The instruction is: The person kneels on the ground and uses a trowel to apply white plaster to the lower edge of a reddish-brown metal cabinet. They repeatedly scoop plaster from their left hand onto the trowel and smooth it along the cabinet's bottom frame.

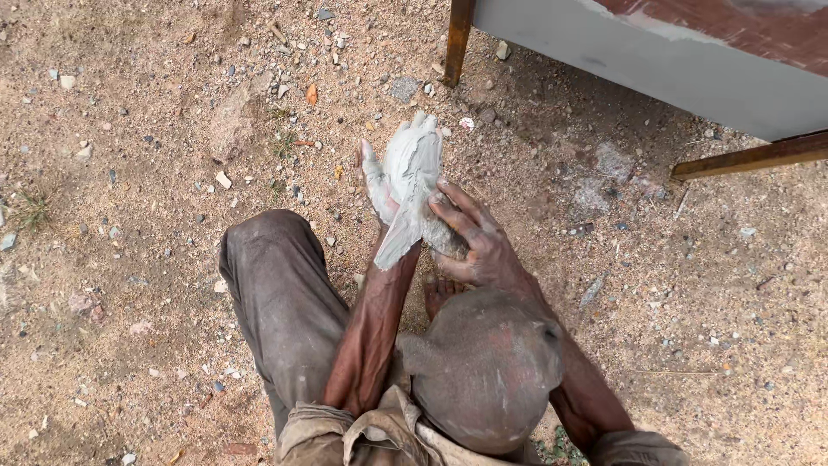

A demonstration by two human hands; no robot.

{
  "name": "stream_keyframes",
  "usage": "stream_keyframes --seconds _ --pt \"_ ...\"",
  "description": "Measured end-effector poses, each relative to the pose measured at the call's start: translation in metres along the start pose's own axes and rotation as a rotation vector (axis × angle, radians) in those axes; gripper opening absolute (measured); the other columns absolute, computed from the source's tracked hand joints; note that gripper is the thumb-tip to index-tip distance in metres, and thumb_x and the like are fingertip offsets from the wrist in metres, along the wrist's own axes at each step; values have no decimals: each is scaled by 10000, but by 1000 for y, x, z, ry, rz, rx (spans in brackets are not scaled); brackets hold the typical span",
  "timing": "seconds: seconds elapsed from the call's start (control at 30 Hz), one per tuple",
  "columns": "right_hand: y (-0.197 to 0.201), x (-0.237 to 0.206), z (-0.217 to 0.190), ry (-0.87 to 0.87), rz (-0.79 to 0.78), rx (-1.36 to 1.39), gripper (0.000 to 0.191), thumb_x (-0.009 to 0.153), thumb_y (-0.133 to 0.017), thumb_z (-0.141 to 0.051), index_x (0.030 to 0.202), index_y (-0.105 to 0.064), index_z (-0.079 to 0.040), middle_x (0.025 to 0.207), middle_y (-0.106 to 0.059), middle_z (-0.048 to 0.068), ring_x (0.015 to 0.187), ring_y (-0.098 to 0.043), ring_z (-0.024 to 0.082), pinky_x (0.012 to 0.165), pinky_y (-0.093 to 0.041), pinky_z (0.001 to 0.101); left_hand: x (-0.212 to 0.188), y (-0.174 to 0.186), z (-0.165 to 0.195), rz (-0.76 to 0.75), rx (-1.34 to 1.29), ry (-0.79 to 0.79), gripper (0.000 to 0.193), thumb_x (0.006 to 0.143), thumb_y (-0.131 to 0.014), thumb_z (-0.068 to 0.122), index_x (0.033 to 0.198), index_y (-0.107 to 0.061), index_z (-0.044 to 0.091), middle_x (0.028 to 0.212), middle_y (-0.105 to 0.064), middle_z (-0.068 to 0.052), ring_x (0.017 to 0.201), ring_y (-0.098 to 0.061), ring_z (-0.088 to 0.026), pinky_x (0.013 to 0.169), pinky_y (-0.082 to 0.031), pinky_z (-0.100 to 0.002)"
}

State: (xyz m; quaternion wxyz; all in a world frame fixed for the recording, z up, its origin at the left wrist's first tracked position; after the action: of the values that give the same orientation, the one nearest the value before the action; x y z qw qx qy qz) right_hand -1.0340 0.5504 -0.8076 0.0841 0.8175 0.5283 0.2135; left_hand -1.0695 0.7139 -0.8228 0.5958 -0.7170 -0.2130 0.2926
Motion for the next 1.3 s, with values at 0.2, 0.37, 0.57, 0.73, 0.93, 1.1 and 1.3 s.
stream_keyframes --seconds 0.2,0.37,0.57,0.73,0.93,1.1,1.3 --pt "-5 29 1 -148 -232 -117 829 778 -823 -136 1528 -470 -132 1644 -314 120 1452 -435 342 1043 -584 449 -11 -63 29 -290 160 -15 981 1007 -530 624 1617 -189 -65 1683 -234 -267 1580 -239 -373 1340 -196 -491" --pt "36 17 38 -393 21 252 822 772 -760 -157 1537 -464 -93 1542 -449 173 1331 -538 324 908 -664 448 -13 -59 56 -306 253 -114 990 993 -543 625 1624 -181 -46 1690 -233 -258 1605 -200 -353 1363 -156 -485" --pt "-15 7 43 -267 -107 1899 770 916 -707 -297 1557 -435 30 1157 -638 171 971 -611 224 657 -616 304 -21 0 5 -112 -151 121 1059 998 -501 674 1618 -147 -109 1693 -197 -274 1588 -191 -371 1340 -119 -453" --pt "-9 -23 67 -335 -21 1895 619 955 -671 -328 1437 -475 7 1087 -637 152 960 -580 240 654 -593 345 -20 2 -14 -147 -209 237 1093 994 -504 706 1619 -138 -113 1687 -179 -293 1582 -175 -399 1334 -124 -485" --pt "25 -37 109 -653 288 1499 653 884 -780 -283 1427 -536 -14 1102 -635 135 917 -604 231 728 -616 368 -11 -23 17 -192 -181 179 1069 993 -526 710 1623 -168 -77 1684 -211 -287 1580 -204 -403 1345 -149 -500" --pt "28 1 120 -904 366 1304 620 840 -804 -270 1350 -544 -32 1101 -660 172 867 -655 270 627 -612 370 3 -25 39 49 -184 -18 994 1009 -490 661 1609 -191 -72 1673 -216 -287 1561 -230 -409 1330 -155 -515" --pt "29 31 51 -1038 301 1332 620 860 -754 -249 1379 -528 4 1103 -659 203 816 -636 268 553 -576 335 -26 -67 78 132 -183 -83 896 1045 -426 625 1600 -233 -52 1676 -246 -256 1560 -251 -396 1327 -200 -505"
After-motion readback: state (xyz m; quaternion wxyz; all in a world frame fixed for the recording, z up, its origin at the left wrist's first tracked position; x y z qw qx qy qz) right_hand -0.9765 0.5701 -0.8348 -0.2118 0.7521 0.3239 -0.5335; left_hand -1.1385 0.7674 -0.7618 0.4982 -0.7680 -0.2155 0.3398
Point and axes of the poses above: each hand's wrist, its own x-axis towards the middle knuckle, its own y-axis out of the back of the hand, z = x × y, the point moved 8 cm from there along x, towards the middle knuckle
